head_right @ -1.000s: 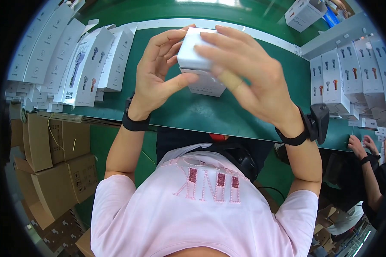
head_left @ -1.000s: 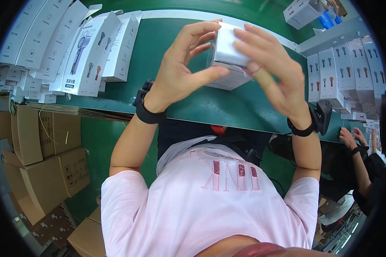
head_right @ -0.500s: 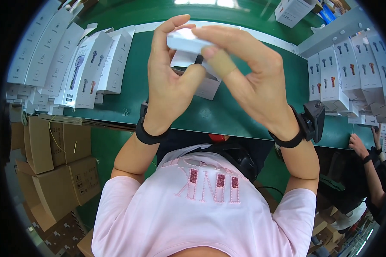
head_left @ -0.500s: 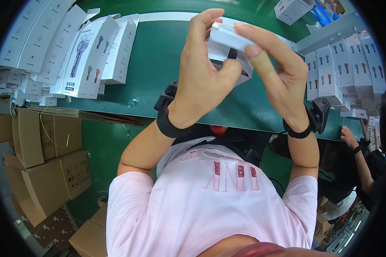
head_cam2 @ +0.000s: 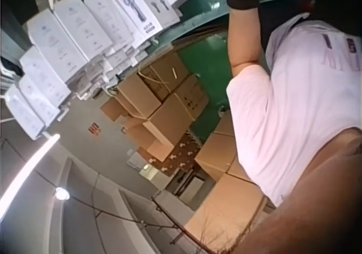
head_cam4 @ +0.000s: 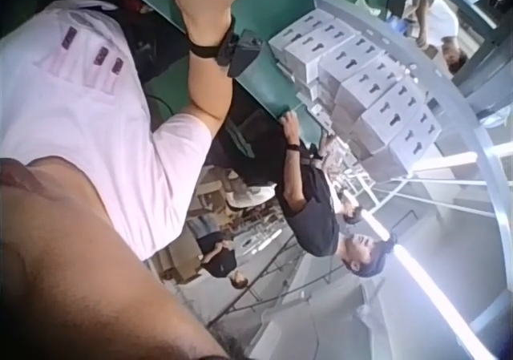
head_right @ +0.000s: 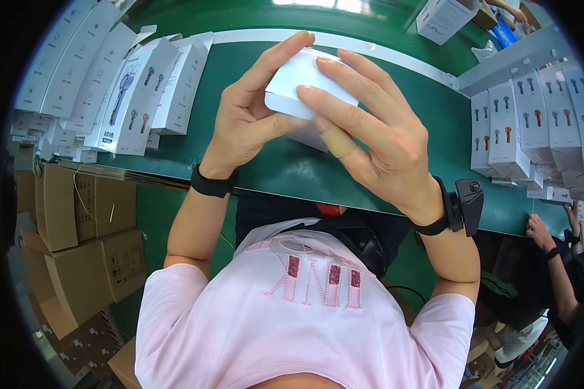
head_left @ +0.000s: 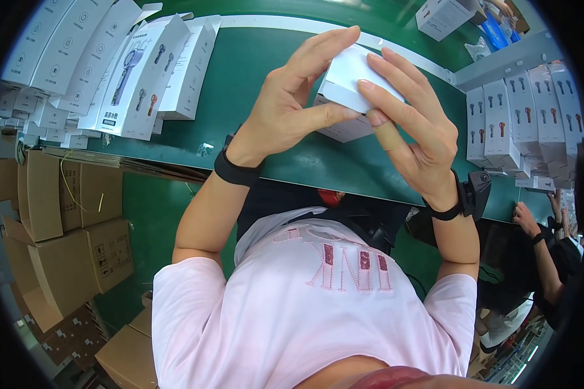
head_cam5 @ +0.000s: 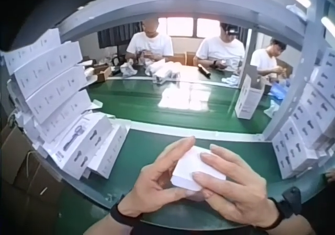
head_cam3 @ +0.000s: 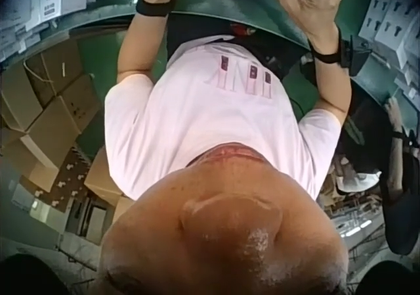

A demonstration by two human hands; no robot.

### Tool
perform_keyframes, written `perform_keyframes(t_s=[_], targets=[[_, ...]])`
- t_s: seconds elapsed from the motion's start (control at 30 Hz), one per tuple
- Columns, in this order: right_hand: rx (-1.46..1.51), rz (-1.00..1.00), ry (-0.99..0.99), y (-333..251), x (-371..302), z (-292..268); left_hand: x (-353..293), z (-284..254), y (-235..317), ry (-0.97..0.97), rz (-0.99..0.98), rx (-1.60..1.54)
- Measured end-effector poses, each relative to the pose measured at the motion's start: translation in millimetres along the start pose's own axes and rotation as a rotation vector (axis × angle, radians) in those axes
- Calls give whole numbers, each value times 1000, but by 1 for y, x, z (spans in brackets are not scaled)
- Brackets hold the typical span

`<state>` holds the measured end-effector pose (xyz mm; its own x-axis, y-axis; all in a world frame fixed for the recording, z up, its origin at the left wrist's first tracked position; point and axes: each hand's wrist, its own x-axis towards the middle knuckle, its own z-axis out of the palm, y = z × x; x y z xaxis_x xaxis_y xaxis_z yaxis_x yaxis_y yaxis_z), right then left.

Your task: Packaging small electronic products into white boxes and bubble wrap pouches at a factory workbench.

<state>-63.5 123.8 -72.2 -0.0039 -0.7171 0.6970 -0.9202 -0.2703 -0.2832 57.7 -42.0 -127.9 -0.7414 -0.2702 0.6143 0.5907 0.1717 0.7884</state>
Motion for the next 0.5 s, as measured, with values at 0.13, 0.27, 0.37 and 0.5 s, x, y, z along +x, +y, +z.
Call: perform_keyframes(t_s=[0.13, 0.27, 0.37, 0.5], targets=[[-50, -16, 69, 7, -3, 5, 1, -5, -1, -68, 18, -37], [-74, -22, 18, 0, 0, 2, -1, -7, 2, -66, 2, 7], [-102, -21, -56, -6, 3, -2, -5, -2, 3, -12, -32, -2], [-121, -14, -191, -12, 8, -14, -6, -3, 4, -28, -11, 14]])
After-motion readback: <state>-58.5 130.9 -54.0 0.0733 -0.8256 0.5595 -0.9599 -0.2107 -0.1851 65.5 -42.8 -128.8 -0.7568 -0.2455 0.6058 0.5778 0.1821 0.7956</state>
